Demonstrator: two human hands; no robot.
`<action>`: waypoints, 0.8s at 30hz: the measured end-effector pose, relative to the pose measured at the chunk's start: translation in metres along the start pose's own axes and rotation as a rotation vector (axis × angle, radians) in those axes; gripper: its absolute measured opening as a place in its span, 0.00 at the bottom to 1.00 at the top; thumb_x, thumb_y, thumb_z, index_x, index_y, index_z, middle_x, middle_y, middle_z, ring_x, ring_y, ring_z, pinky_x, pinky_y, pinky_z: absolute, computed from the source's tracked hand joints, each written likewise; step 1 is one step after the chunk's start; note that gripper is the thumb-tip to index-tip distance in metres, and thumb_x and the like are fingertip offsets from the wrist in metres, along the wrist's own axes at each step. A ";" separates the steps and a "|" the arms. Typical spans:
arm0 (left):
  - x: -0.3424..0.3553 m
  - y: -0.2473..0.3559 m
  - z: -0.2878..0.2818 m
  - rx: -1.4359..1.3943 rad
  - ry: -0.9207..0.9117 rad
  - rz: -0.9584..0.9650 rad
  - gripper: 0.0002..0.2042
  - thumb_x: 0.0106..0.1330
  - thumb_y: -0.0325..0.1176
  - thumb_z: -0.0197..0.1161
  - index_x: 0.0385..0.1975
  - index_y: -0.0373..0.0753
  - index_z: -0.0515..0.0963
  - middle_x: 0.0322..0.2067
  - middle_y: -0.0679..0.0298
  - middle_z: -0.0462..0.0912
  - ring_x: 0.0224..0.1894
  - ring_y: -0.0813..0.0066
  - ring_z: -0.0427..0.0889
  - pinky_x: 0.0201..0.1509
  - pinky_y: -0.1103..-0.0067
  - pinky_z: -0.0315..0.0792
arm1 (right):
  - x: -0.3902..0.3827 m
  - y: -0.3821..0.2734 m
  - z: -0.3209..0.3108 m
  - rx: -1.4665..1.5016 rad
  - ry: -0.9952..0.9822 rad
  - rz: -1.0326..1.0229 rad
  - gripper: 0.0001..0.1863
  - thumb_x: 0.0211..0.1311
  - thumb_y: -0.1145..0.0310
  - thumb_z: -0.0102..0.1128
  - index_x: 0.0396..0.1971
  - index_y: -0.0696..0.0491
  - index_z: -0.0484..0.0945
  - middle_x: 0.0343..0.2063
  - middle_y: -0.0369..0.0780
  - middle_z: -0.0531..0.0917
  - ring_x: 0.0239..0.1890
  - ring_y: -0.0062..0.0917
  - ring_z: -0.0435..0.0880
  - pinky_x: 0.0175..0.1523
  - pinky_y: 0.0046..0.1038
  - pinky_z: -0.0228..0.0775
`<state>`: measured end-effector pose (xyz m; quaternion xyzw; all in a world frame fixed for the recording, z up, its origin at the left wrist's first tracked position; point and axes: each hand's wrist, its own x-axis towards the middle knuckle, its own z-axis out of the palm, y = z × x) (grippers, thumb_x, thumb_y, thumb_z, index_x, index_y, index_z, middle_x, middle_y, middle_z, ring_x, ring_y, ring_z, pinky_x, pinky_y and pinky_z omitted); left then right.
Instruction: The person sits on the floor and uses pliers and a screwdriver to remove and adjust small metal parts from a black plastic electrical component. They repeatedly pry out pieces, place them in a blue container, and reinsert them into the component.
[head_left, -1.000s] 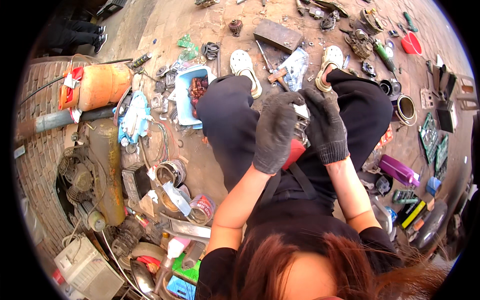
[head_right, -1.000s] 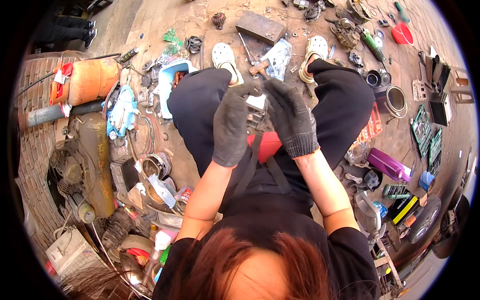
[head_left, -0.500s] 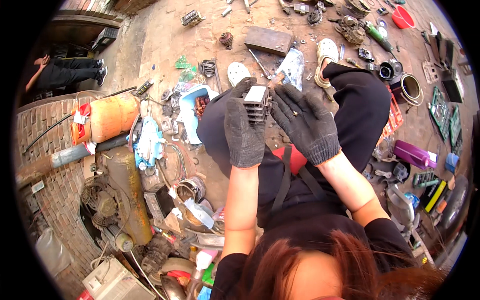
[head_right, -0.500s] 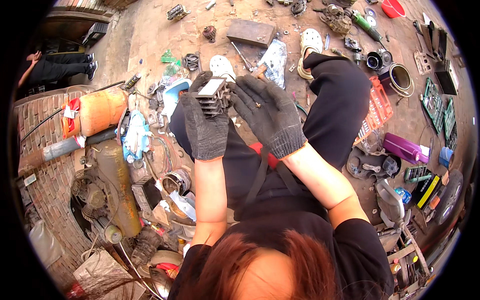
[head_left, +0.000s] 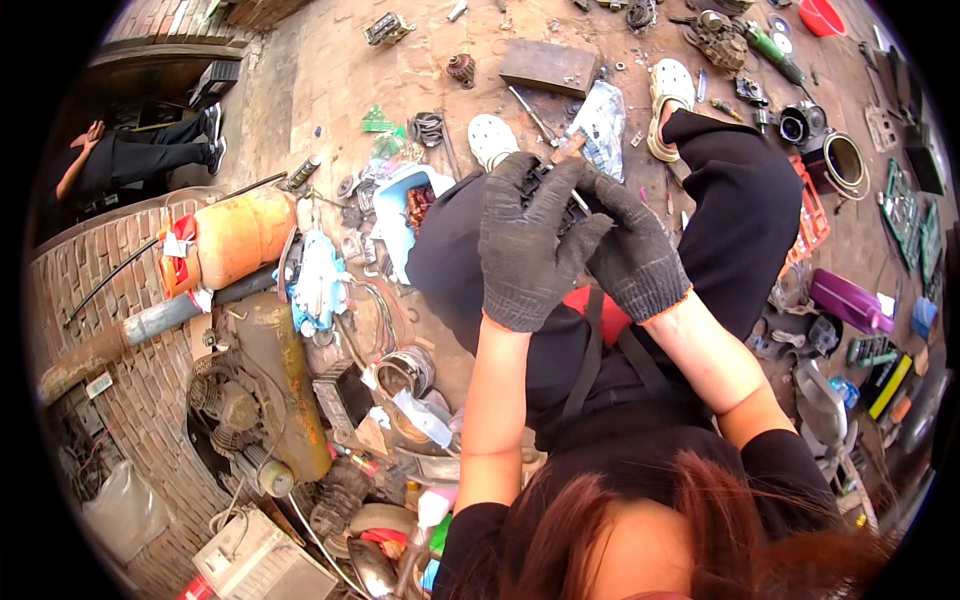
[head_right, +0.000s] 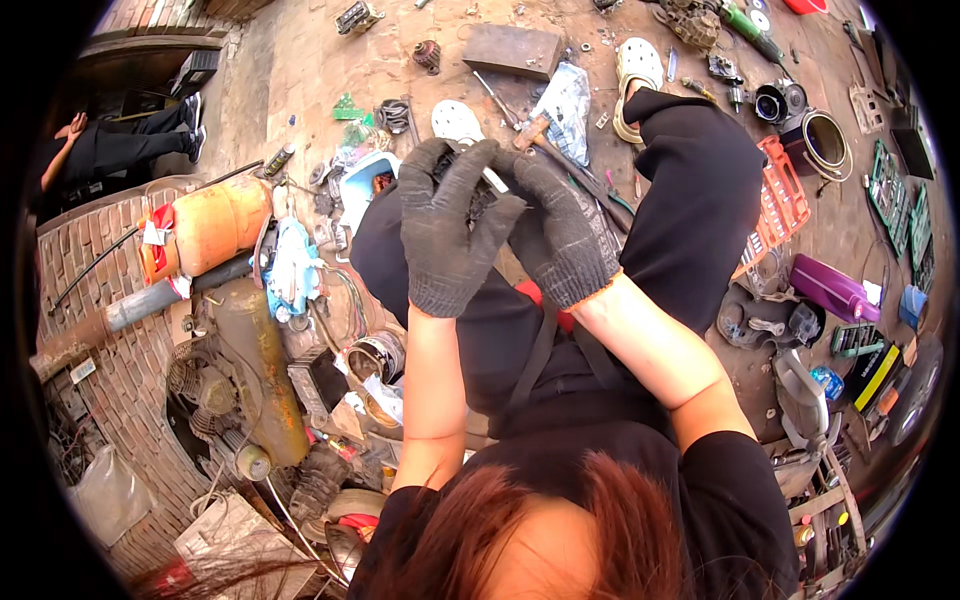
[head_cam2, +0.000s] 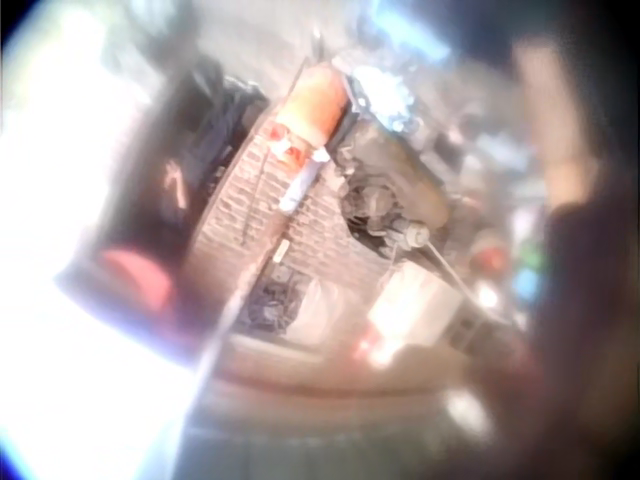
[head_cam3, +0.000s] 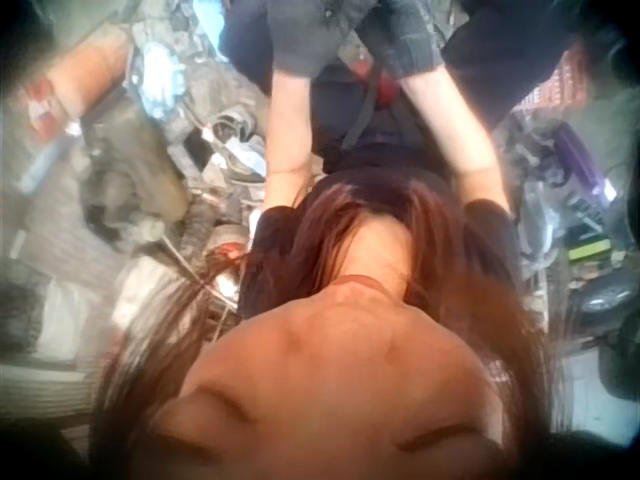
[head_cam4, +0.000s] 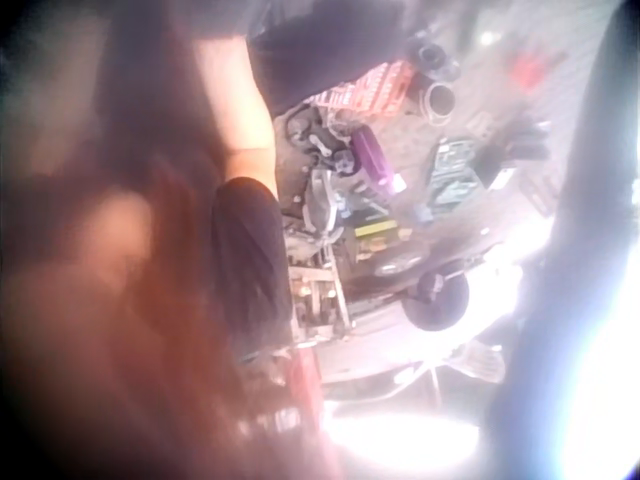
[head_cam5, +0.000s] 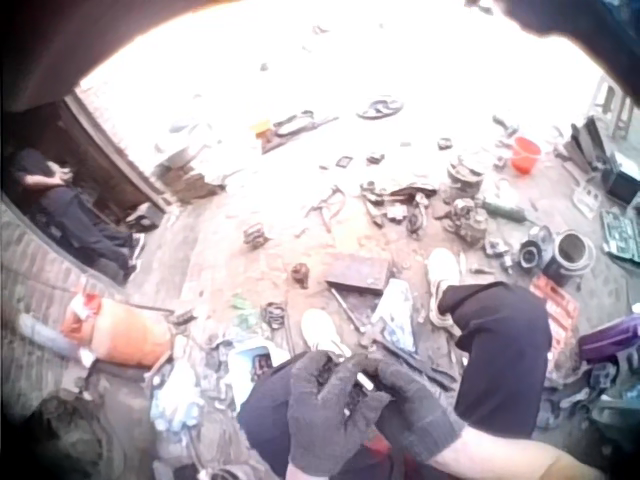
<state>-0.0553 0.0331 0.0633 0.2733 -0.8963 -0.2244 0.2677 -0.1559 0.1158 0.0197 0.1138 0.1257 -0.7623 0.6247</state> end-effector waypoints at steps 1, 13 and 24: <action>-0.001 -0.008 0.005 -0.105 0.015 -0.066 0.26 0.58 0.51 0.64 0.48 0.35 0.76 0.45 0.52 0.71 0.47 0.59 0.72 0.50 0.71 0.69 | 0.000 0.000 0.001 -0.002 0.014 -0.001 0.19 0.65 0.67 0.51 0.53 0.59 0.71 0.53 0.45 0.75 0.57 0.34 0.73 0.59 0.32 0.67; 0.018 -0.049 0.009 -1.392 0.176 -0.752 0.27 0.70 0.52 0.49 0.55 0.32 0.68 0.44 0.51 0.77 0.45 0.62 0.78 0.48 0.68 0.75 | 0.036 -0.004 0.003 -0.023 0.112 -0.098 0.17 0.67 0.71 0.49 0.50 0.66 0.70 0.48 0.48 0.76 0.51 0.33 0.77 0.56 0.30 0.73; 0.073 -0.071 -0.004 -1.786 0.277 -0.855 0.27 0.70 0.54 0.44 0.51 0.34 0.72 0.44 0.52 0.78 0.44 0.55 0.79 0.48 0.62 0.76 | 0.261 -0.017 -0.185 -0.952 0.778 -0.267 0.14 0.57 0.77 0.44 0.41 0.59 0.75 0.27 0.40 0.80 0.27 0.26 0.78 0.36 0.26 0.74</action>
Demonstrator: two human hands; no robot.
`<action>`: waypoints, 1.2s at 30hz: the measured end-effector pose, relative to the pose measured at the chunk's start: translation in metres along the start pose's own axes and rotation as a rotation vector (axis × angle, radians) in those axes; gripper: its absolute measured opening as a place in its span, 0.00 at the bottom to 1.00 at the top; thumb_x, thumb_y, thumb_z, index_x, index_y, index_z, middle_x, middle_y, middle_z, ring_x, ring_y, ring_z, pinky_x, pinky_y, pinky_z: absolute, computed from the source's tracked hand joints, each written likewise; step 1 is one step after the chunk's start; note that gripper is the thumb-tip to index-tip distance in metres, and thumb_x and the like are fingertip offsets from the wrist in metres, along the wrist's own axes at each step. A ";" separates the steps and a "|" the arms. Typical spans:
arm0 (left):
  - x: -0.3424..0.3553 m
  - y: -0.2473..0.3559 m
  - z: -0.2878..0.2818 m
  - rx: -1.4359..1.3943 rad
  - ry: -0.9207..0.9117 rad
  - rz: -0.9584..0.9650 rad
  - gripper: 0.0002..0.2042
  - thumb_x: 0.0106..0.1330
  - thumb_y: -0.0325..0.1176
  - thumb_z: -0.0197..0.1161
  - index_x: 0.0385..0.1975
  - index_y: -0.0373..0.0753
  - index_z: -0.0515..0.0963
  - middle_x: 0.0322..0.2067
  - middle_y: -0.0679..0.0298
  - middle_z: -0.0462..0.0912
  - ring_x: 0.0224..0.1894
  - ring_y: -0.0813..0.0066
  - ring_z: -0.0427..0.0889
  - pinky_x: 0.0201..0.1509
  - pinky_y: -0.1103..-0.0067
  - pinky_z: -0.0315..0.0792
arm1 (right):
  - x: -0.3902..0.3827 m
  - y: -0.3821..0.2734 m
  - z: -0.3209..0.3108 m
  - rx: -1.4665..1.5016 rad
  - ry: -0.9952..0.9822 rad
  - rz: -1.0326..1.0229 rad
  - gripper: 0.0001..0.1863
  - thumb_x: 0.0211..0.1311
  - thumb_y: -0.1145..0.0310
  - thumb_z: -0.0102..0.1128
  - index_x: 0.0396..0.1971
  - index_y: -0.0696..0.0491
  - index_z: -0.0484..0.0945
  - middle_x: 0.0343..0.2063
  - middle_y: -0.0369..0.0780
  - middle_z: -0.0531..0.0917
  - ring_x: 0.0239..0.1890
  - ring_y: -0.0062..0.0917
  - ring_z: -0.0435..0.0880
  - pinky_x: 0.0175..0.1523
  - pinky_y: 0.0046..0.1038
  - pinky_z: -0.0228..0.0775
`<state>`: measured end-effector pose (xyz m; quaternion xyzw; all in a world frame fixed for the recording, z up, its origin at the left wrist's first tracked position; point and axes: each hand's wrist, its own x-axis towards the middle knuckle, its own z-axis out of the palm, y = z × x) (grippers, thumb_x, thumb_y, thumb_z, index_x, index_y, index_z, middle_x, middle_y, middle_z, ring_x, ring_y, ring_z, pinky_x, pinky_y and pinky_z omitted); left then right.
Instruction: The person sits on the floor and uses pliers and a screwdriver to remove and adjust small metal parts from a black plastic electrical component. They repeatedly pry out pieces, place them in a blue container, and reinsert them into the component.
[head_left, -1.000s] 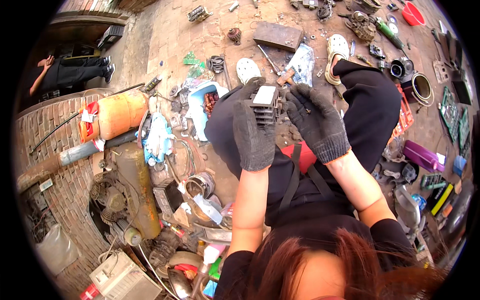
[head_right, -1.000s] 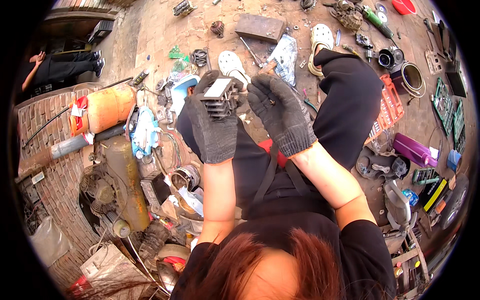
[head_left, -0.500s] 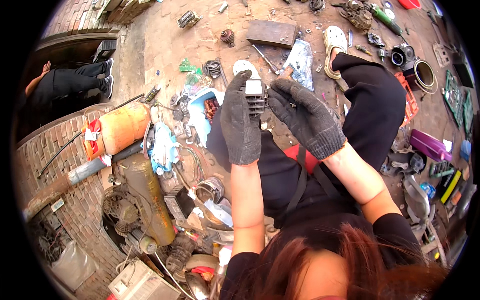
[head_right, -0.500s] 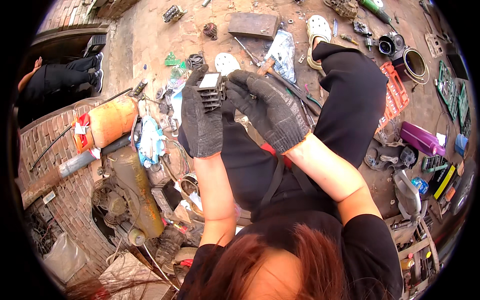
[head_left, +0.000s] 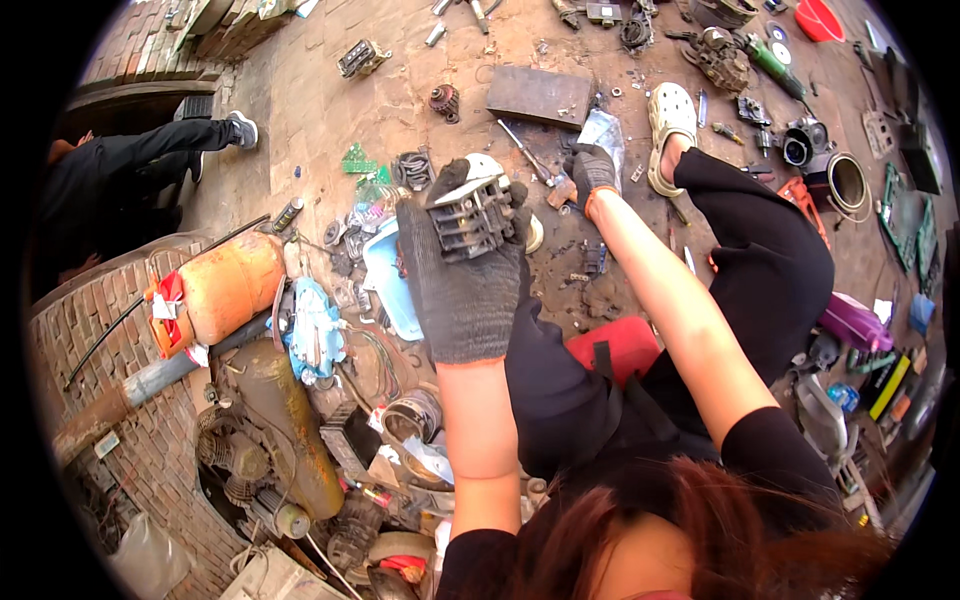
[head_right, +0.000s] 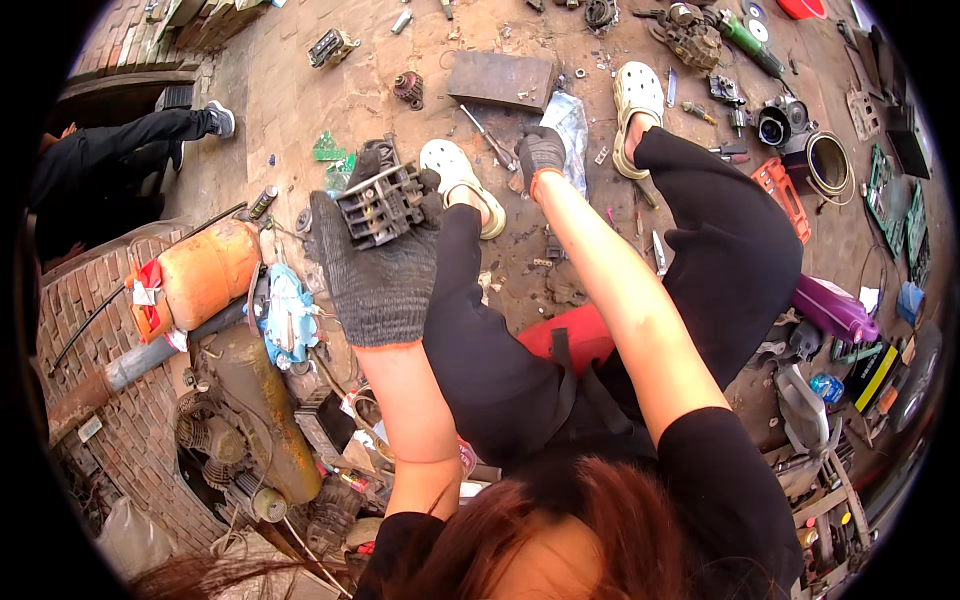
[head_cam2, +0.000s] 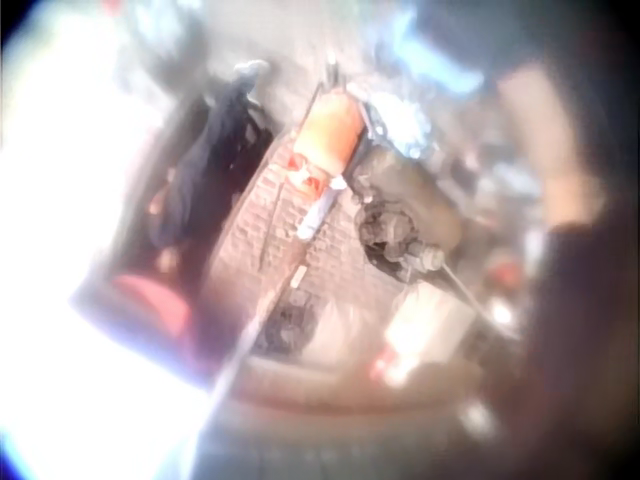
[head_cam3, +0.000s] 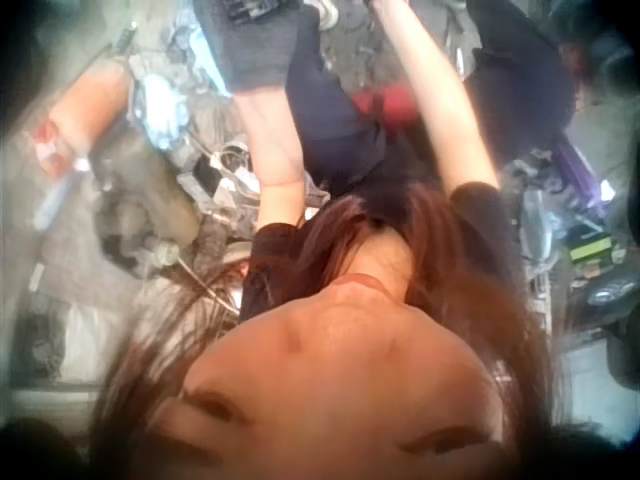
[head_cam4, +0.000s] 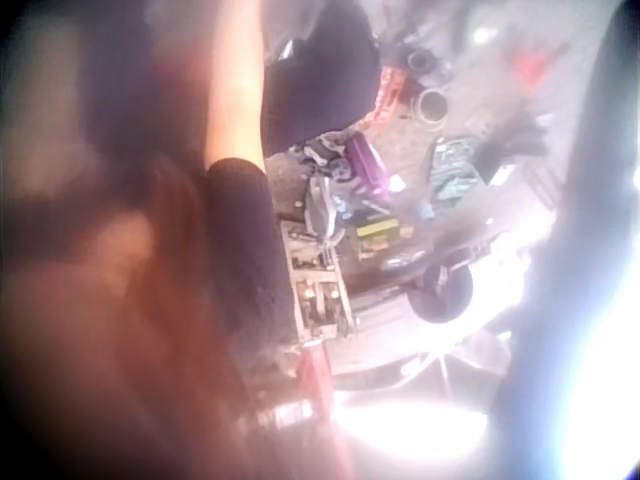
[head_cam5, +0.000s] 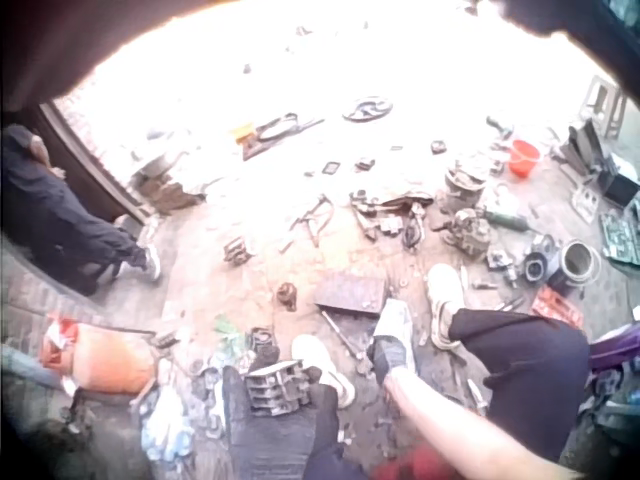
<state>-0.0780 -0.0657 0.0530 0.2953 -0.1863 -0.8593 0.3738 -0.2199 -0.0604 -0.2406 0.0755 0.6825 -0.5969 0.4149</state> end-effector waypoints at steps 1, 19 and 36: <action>0.017 -0.019 0.021 -0.034 -0.032 -0.068 0.27 0.70 0.54 0.44 0.51 0.34 0.71 0.44 0.51 0.78 0.43 0.55 0.79 0.47 0.63 0.77 | 0.087 0.015 -0.034 -0.139 0.157 -0.340 0.15 0.56 0.75 0.46 0.42 0.57 0.77 0.32 0.45 0.83 0.34 0.31 0.82 0.40 0.31 0.75; -0.016 0.014 0.002 -0.148 0.507 0.114 0.29 0.68 0.51 0.51 0.58 0.31 0.67 0.52 0.43 0.70 0.54 0.41 0.69 0.55 0.56 0.69 | 0.173 -0.017 -0.026 -0.884 -0.050 -1.034 0.20 0.53 0.74 0.51 0.47 0.48 0.78 0.45 0.44 0.80 0.53 0.40 0.75 0.60 0.37 0.64; -0.008 0.000 -0.014 -0.255 0.219 0.107 0.26 0.68 0.48 0.51 0.53 0.29 0.70 0.46 0.46 0.77 0.48 0.47 0.75 0.52 0.59 0.70 | -0.092 0.192 -0.142 -0.861 0.470 -0.282 0.11 0.54 0.65 0.57 0.36 0.52 0.75 0.35 0.48 0.79 0.42 0.43 0.77 0.48 0.41 0.68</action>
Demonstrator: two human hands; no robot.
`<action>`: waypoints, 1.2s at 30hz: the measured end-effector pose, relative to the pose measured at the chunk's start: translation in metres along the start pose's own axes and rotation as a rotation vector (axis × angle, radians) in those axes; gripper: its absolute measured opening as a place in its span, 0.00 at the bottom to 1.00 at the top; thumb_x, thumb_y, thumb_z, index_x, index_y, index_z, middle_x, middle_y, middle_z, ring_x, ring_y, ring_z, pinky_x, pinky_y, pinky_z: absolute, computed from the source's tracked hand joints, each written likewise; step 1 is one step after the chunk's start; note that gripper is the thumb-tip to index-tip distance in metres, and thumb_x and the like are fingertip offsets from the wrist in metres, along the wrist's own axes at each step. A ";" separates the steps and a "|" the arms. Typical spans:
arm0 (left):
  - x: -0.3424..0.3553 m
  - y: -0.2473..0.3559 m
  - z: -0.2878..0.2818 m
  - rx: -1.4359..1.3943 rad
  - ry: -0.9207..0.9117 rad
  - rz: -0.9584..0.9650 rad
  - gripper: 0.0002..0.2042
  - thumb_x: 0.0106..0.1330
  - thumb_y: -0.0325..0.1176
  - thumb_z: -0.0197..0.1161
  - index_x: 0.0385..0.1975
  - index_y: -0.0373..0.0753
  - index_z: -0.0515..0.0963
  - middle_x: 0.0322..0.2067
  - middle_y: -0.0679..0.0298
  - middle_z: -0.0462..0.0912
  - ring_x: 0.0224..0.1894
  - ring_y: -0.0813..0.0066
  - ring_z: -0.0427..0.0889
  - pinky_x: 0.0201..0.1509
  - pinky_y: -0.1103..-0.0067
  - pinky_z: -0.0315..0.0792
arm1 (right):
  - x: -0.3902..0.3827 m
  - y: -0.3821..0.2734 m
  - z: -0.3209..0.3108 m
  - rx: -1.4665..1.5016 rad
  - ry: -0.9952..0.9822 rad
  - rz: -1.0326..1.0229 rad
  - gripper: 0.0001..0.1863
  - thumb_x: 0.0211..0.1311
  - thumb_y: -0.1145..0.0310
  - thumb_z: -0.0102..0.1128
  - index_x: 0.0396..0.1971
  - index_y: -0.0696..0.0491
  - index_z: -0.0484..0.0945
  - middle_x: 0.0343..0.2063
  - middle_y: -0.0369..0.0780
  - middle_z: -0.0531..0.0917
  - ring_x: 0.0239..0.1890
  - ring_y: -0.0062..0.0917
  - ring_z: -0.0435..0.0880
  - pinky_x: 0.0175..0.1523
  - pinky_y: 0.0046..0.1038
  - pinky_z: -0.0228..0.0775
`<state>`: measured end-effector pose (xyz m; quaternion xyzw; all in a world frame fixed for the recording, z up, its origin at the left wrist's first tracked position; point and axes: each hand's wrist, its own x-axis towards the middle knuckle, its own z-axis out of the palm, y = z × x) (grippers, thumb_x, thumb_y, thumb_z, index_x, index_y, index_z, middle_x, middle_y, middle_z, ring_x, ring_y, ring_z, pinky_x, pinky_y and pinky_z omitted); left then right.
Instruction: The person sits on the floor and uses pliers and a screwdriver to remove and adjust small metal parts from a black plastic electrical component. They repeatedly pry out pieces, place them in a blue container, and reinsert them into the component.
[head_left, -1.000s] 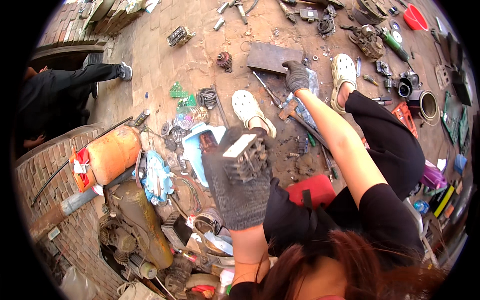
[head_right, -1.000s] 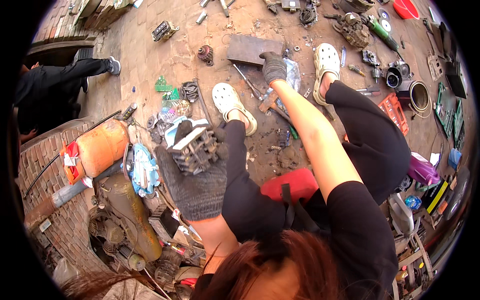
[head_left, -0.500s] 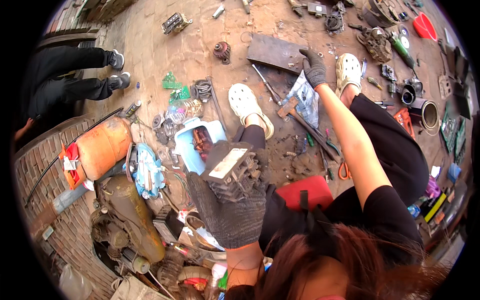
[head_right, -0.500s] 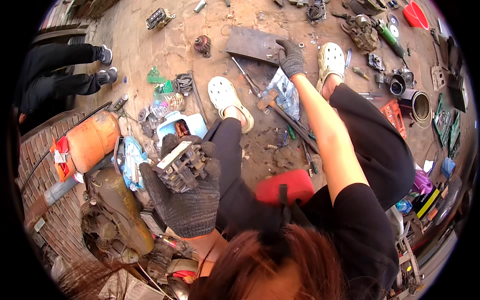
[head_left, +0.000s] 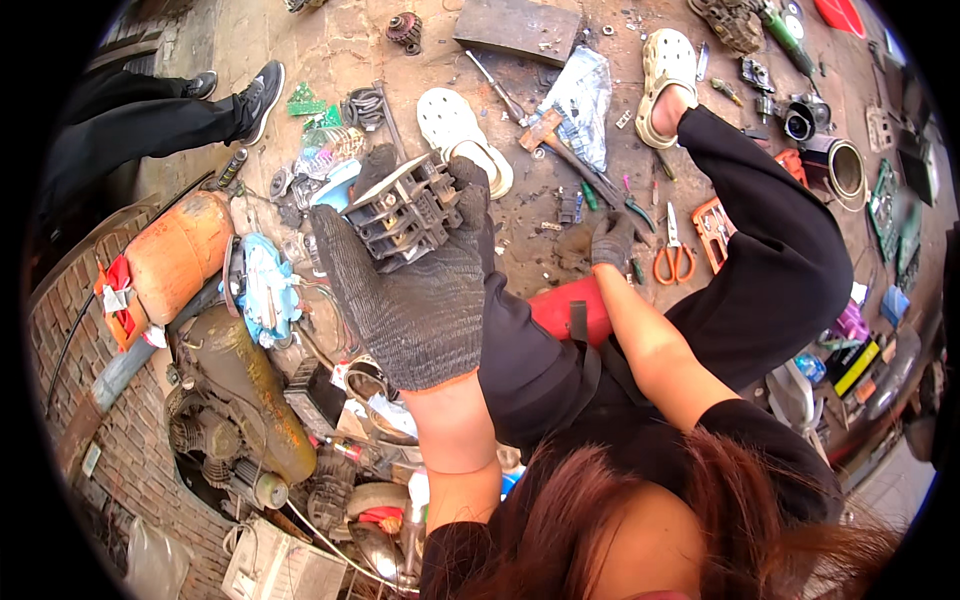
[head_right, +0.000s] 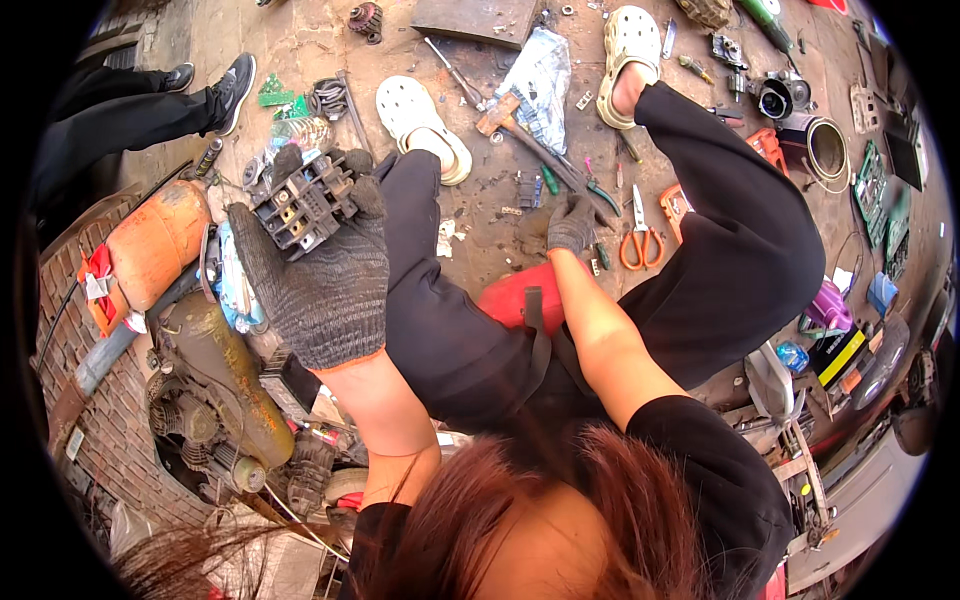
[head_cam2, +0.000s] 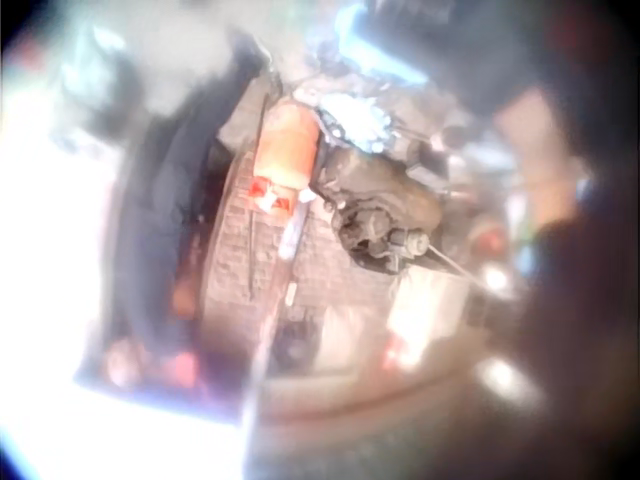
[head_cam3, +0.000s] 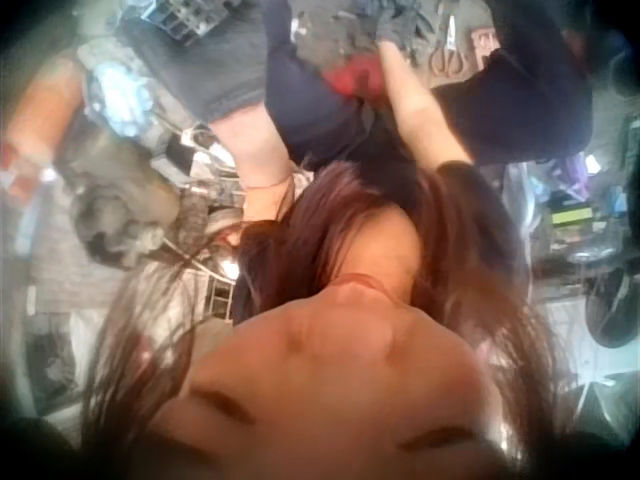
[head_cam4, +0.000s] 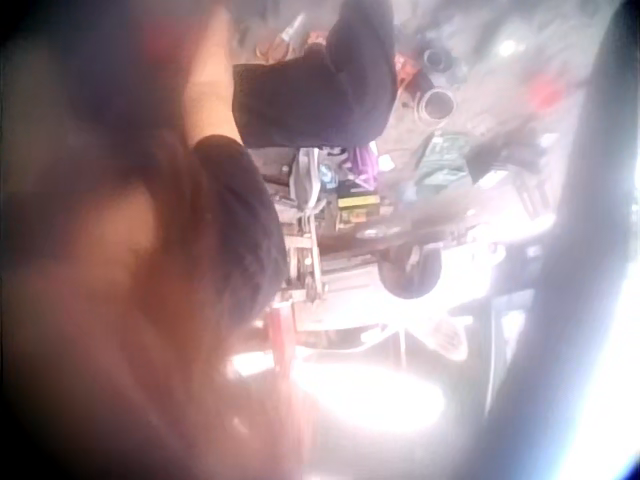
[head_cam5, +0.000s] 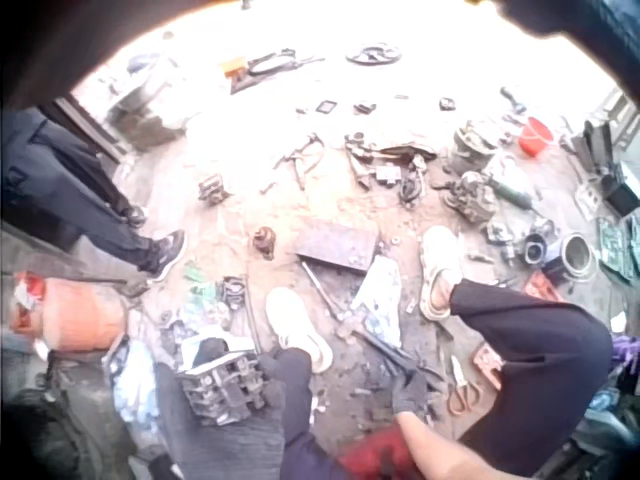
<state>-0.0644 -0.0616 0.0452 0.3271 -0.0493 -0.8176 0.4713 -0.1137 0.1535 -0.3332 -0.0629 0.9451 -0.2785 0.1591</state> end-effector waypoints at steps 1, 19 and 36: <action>0.000 -0.001 0.001 -0.009 0.026 0.015 0.26 0.68 0.48 0.52 0.53 0.28 0.71 0.45 0.46 0.77 0.48 0.47 0.75 0.51 0.59 0.71 | -0.007 0.003 -0.006 -0.070 -0.054 -0.013 0.11 0.54 0.63 0.57 0.37 0.51 0.75 0.35 0.47 0.79 0.42 0.42 0.77 0.48 0.41 0.68; 0.002 -0.002 -0.007 0.177 -0.016 0.011 0.26 0.69 0.50 0.50 0.52 0.30 0.72 0.46 0.49 0.78 0.48 0.54 0.77 0.53 0.60 0.73 | 0.106 0.011 -0.020 -0.338 0.207 0.333 0.23 0.50 0.56 0.62 0.45 0.52 0.73 0.43 0.48 0.75 0.49 0.40 0.74 0.52 0.39 0.67; 0.007 -0.014 0.003 0.216 0.082 0.084 0.25 0.69 0.51 0.50 0.48 0.30 0.73 0.41 0.51 0.80 0.43 0.56 0.79 0.49 0.62 0.75 | 0.020 0.017 -0.013 -0.318 -0.361 -0.148 0.22 0.59 0.51 0.55 0.44 0.53 0.73 0.44 0.50 0.77 0.46 0.45 0.77 0.50 0.44 0.69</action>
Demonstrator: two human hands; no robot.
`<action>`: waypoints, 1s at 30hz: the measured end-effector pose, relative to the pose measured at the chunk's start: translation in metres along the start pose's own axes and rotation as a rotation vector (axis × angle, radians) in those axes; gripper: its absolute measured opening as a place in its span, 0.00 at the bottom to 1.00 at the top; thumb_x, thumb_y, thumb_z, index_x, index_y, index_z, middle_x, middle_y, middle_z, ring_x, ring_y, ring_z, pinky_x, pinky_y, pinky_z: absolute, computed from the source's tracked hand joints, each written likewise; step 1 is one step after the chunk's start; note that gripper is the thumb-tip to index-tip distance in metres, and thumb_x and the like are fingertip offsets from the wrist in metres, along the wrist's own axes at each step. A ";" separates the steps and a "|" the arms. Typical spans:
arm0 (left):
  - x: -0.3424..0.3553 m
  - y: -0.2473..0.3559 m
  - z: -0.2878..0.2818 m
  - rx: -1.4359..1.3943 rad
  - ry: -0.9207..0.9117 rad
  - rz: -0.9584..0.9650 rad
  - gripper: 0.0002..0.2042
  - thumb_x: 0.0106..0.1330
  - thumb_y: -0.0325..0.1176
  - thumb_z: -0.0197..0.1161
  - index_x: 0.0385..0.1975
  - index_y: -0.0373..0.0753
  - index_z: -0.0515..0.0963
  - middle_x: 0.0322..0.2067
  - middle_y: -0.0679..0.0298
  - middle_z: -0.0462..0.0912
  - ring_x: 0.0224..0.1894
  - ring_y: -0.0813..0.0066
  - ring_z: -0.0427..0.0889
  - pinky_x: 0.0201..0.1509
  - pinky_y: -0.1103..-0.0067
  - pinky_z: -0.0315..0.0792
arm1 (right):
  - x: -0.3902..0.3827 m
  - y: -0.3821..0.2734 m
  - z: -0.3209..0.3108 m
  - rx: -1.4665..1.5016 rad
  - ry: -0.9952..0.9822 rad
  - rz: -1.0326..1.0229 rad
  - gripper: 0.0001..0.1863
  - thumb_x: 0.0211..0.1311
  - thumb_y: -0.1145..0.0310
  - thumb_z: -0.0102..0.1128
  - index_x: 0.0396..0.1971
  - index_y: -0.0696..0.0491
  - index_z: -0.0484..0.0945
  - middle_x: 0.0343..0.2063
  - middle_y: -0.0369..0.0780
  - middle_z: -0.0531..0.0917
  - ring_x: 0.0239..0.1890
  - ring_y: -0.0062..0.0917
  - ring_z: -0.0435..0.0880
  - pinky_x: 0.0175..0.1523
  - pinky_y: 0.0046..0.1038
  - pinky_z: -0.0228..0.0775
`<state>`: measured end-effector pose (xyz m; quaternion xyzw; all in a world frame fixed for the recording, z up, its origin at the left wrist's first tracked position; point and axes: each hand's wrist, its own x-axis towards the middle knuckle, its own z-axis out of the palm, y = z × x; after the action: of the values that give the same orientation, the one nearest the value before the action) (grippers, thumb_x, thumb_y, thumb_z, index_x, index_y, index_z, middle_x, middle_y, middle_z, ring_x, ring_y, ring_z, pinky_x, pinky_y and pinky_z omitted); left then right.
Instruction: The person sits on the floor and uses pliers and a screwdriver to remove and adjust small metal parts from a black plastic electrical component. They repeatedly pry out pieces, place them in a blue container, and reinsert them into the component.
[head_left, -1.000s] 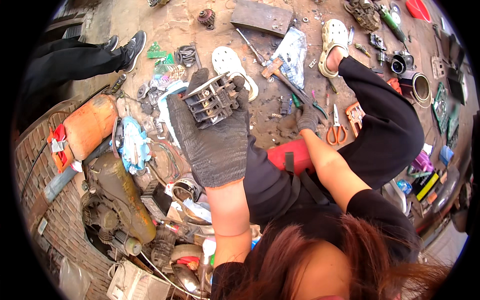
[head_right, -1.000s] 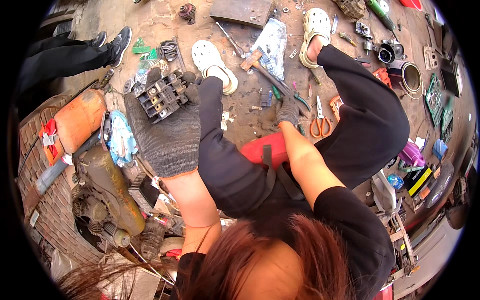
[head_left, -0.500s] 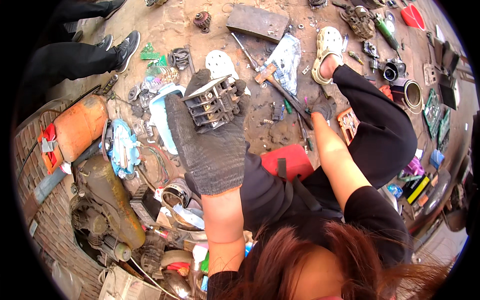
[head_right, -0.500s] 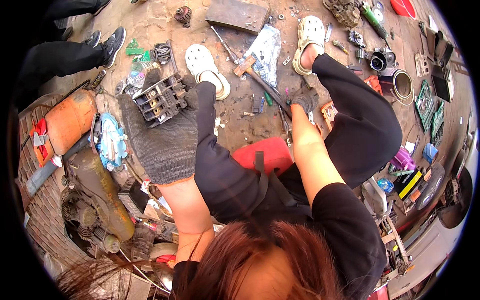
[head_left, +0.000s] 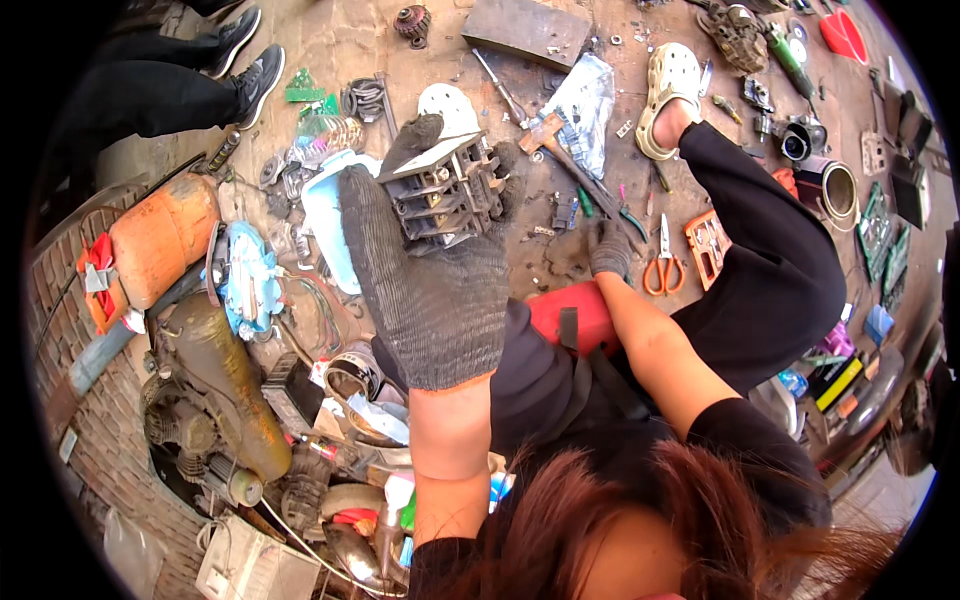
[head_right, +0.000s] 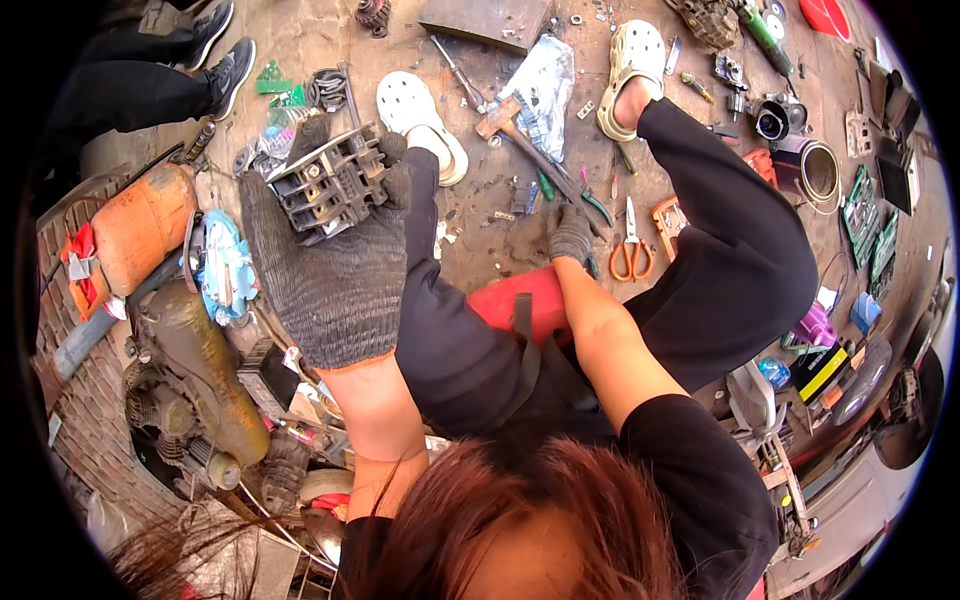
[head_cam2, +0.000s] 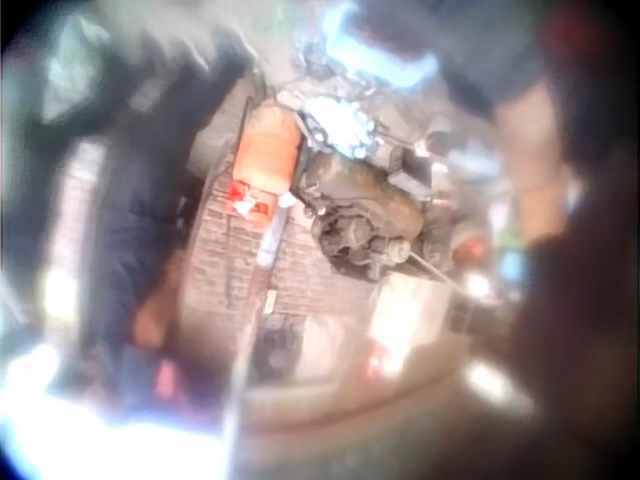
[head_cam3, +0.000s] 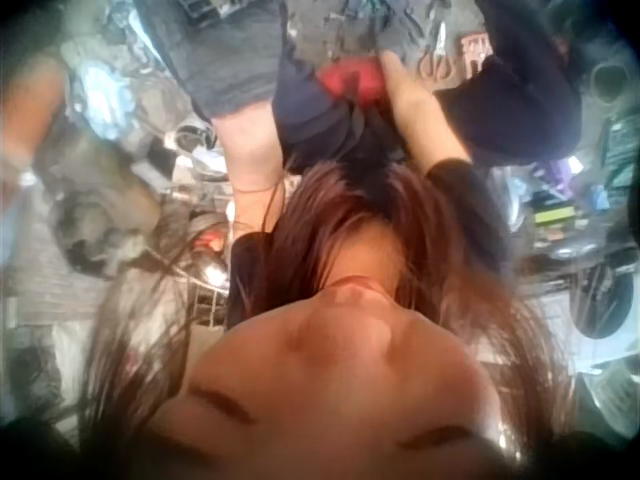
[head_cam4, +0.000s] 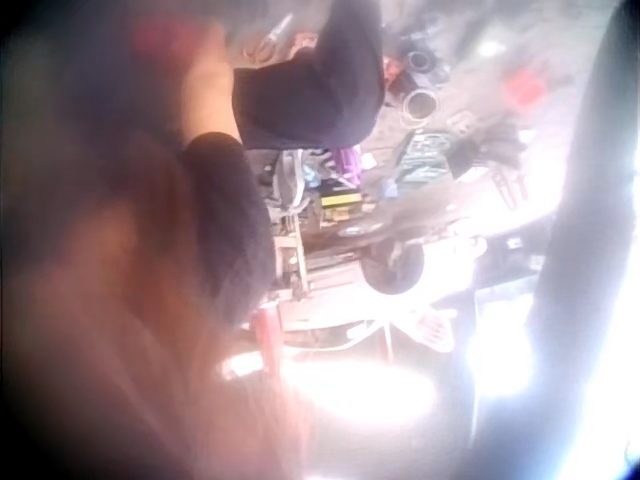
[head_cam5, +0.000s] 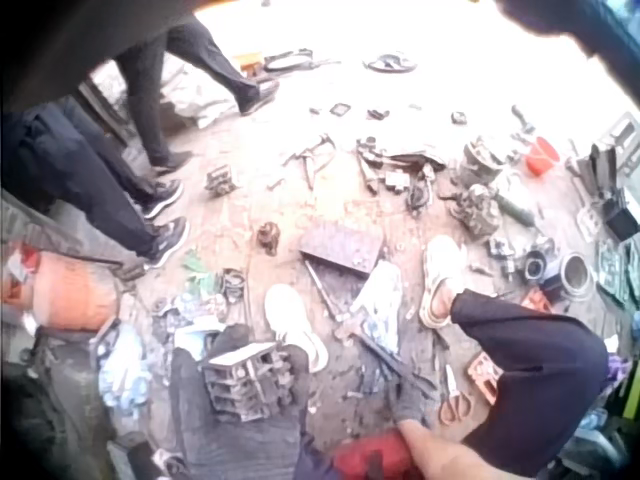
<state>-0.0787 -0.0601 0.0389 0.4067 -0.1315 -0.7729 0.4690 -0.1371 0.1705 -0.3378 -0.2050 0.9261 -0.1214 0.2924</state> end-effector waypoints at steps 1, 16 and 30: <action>0.001 0.000 -0.002 0.004 0.003 -0.004 0.25 0.69 0.51 0.50 0.48 0.30 0.73 0.41 0.51 0.80 0.43 0.55 0.79 0.49 0.62 0.75 | 0.001 -0.004 0.006 -0.030 0.089 -0.018 0.21 0.59 0.52 0.56 0.44 0.53 0.74 0.43 0.49 0.78 0.46 0.44 0.77 0.50 0.43 0.69; 0.004 0.006 0.002 0.040 -0.026 0.009 0.25 0.68 0.51 0.50 0.47 0.30 0.74 0.40 0.49 0.79 0.43 0.52 0.79 0.49 0.60 0.74 | 0.006 -0.069 -0.022 -0.064 -0.182 0.335 0.32 0.41 0.48 0.69 0.46 0.52 0.80 0.47 0.48 0.80 0.47 0.41 0.80 0.52 0.38 0.71; 0.026 -0.002 -0.024 -0.338 -0.156 -0.190 0.23 0.66 0.55 0.51 0.37 0.37 0.75 0.33 0.58 0.79 0.37 0.59 0.78 0.43 0.61 0.77 | -0.122 -0.143 -0.262 1.127 -0.546 -0.356 0.24 0.60 0.70 0.56 0.55 0.61 0.67 0.28 0.34 0.77 0.26 0.13 0.71 0.32 0.17 0.66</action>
<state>-0.0682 -0.0765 0.0097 0.2719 0.0031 -0.8538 0.4440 -0.1571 0.1262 -0.0191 -0.1943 0.5647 -0.5786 0.5555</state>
